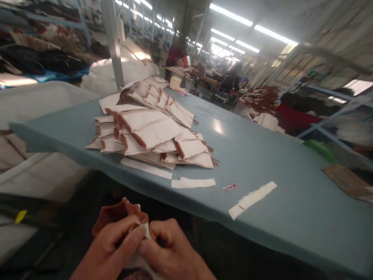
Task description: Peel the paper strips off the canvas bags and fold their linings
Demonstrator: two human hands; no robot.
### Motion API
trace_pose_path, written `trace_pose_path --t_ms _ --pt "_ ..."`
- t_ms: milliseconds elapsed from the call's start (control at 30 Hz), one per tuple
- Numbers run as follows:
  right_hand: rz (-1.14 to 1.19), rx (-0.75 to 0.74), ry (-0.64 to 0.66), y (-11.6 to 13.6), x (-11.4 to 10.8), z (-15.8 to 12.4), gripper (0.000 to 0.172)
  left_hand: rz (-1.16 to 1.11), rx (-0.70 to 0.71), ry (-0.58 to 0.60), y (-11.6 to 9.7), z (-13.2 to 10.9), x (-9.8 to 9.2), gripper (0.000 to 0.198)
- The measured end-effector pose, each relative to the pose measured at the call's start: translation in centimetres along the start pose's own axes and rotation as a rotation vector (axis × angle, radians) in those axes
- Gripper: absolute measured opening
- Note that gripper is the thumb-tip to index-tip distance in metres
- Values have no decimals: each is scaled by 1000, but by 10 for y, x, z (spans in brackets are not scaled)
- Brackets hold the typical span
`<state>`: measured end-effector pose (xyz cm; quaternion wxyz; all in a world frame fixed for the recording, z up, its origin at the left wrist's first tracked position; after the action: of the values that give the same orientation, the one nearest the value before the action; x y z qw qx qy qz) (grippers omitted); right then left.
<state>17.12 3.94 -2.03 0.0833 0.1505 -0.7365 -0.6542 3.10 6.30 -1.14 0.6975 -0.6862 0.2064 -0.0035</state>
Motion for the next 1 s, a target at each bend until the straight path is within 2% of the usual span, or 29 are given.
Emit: trace_pose_path --t_ms 100,233,467,600,700,800,900,1000 --pt "39 -87 39 17 -1 2 60 -66 10 92 -7 1 -1 44" --pt "-52 -130 81 17 3 2 54 -23 56 104 -13 -1 -15 29" --pt "-295 -244 78 16 12 -2 55 40 99 156 -20 -9 -17 30" --pt "-239 -310 -29 20 -2 -1 61 43 150 163 -22 -17 -17 30" --pt "-158 -470 -105 38 -15 -4 56 27 175 183 -23 -25 -19 27" --pt "-131 -602 37 55 -9 -5 40 55 194 153 -23 -29 -25 24" --pt "-176 -571 261 57 5 0 38 97 189 119 -21 -31 -29 24" --pt "-242 -578 355 61 9 4 27 90 184 132 -21 -33 -29 21"
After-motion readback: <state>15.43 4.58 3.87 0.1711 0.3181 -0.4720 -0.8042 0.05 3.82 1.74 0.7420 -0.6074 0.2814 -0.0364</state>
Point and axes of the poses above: each hand's wrist, its own z-axis towards the middle knuckle, its own x-axis out of the palm, y = z × x, the point moved 9 cm from there along z, towards the middle knuckle, and after that the axes turned 1 degree about z, right-handed, at the moved point
